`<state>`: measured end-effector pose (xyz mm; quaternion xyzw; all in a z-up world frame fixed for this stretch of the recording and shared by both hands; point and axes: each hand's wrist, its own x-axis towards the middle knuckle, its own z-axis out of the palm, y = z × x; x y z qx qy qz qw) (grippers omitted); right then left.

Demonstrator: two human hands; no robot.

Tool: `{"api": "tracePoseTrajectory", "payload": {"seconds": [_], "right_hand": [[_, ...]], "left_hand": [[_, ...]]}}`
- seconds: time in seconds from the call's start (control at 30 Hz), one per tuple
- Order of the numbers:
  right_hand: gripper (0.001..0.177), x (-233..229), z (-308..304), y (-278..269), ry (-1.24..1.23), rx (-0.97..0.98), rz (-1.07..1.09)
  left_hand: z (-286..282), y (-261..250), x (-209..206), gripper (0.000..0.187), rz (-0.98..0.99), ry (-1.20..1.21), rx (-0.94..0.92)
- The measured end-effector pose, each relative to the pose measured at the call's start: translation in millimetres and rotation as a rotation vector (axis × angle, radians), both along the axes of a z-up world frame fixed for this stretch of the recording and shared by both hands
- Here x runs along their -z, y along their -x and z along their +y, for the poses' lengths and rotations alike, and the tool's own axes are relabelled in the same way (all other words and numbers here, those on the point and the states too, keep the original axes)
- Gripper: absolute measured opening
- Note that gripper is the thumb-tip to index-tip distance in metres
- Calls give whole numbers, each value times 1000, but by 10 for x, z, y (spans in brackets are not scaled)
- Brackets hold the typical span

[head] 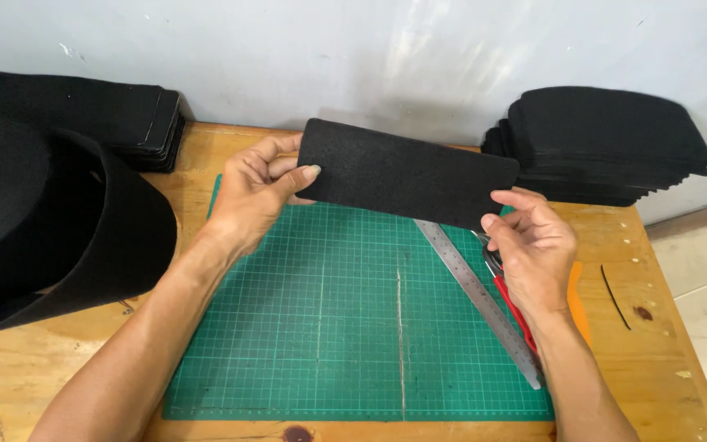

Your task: The person uses scissors to trim the edges of a black fabric strip on a green cutting mat. After cutting, the person folds the fabric strip and places it on a stack of similar black fabric pieces.

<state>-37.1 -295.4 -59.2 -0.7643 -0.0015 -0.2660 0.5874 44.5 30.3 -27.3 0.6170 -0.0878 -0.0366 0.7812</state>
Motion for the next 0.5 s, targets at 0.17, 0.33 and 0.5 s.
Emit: {"api": "tracePoseTrajectory", "payload": {"seconds": [0.17,0.33,0.5], "right_hand": [[29,-61,57,21,39,15,-34],[22,-57,-21,-7,101,36,-71],[20,-74,-34,-18,112,67,-111]], "left_hand": [[20,-4,45,38,-18,-47,-9],[0,38,0,43,-59,-102,-9],[-43,50,-4,32,-33,-125,-67]]}}
